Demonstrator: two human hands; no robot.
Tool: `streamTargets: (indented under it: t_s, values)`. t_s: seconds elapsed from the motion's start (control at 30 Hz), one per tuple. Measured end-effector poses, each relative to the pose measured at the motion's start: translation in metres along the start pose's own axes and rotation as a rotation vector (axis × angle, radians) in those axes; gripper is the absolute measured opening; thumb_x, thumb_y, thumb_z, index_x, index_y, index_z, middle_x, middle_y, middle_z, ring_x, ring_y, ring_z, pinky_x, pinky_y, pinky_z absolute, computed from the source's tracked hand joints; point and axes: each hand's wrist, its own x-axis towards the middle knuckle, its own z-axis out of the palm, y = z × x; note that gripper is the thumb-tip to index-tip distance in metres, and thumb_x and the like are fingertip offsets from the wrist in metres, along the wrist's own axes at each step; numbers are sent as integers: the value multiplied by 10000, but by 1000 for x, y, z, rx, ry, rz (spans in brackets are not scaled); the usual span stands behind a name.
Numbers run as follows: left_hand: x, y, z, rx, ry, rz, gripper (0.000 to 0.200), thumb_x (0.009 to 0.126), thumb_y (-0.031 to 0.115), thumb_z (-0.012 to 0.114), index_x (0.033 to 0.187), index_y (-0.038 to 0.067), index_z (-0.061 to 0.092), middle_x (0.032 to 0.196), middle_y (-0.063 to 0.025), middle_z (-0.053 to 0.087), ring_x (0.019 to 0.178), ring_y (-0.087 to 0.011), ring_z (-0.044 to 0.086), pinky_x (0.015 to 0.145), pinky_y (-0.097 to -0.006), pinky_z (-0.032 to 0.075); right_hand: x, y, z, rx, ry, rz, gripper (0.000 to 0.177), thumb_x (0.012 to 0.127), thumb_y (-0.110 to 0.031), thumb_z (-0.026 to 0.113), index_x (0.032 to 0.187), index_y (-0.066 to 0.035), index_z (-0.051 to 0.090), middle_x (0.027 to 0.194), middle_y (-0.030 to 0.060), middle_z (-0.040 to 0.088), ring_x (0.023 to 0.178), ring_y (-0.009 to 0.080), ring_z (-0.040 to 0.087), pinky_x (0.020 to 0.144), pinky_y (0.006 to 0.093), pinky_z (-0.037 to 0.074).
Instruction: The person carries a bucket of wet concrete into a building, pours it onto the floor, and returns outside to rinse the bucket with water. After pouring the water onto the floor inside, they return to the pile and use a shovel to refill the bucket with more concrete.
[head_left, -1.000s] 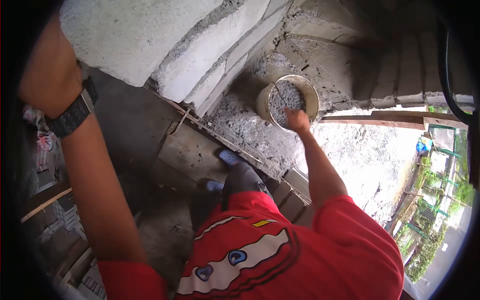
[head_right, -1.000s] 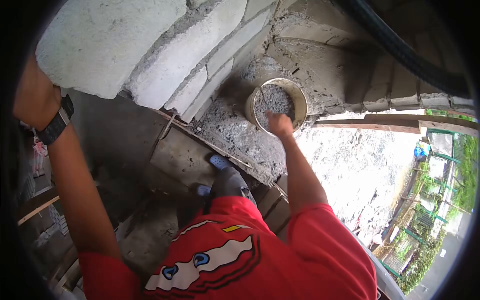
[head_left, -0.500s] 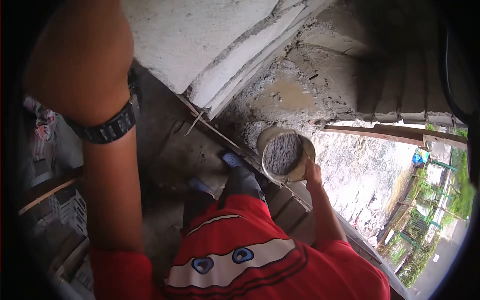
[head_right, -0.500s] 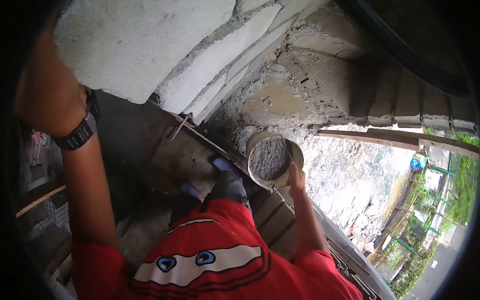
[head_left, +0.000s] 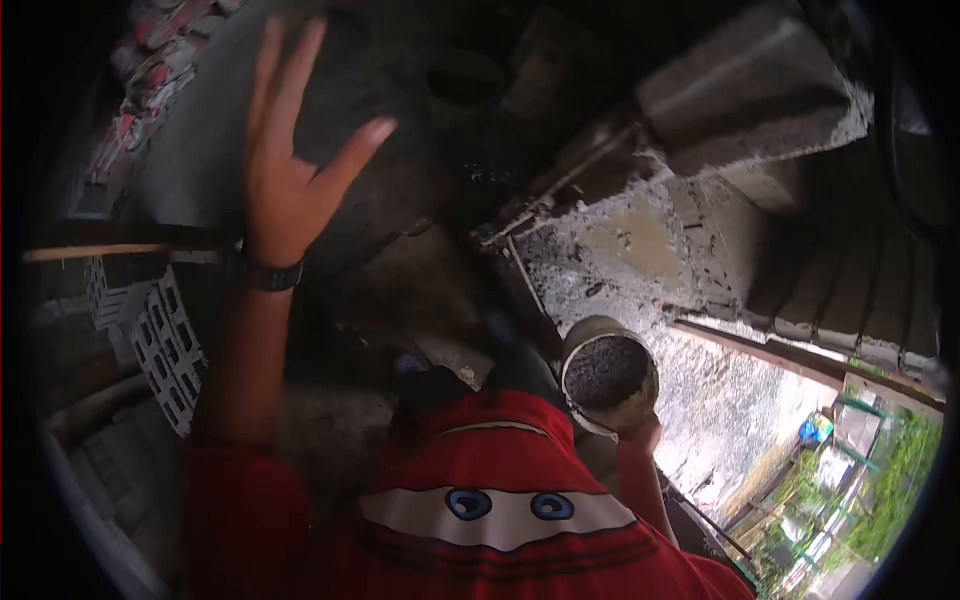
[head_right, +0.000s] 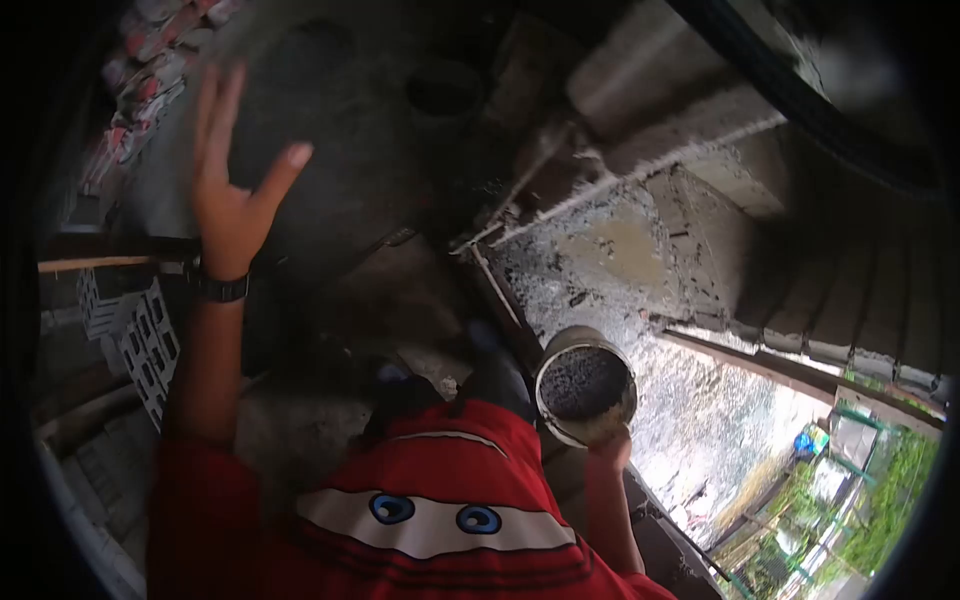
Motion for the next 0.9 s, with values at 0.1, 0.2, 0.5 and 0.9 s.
streamTargets:
  t_s: [0.1, 0.2, 0.5, 0.9]
  values:
    - [-122, -67, -100, 196, -236, -404, 663, 810, 198, 802, 1410, 119, 532, 1570, -184, 321, 1388, -364, 416, 1044, -452, 448, -76, -53, 87, 298, 238, 119, 195, 930, -192, 486, 737, -166, 502, 564, -37, 390, 447, 85, 376, 411, 254, 322]
    - [-198, -102, -180, 270, -306, -588, 632, 841, 205, 762, 1421, 129, 521, 1582, -157, 314, 1413, -359, 381, 1104, -451, 390, -115, -33, 92, 298, 205, 158, 280, 962, -236, 456, 685, -206, 434, 546, -65, 382, 408, 98, 317, 410, 275, 313]
    - [-196, -201, -242, 189, -334, -496, 527, 875, 275, 728, 1367, 159, 579, 1571, -156, 336, 1372, -370, 431, 1038, -421, 446, -203, -5, 90, 403, 235, 163, 326, 997, -305, 382, 713, -162, 457, 533, -5, 399, 470, 186, 426, 579, 398, 501]
    - [-140, -353, -177, 384, -641, -478, 540, 887, 242, 709, 1393, 161, 541, 1548, -196, 355, 1386, -379, 405, 1099, -447, 383, -170, 101, 175, 591, 479, 655, 354, 922, -157, 365, 575, -203, 309, 494, -45, 262, 470, 142, 295, 572, 406, 348]
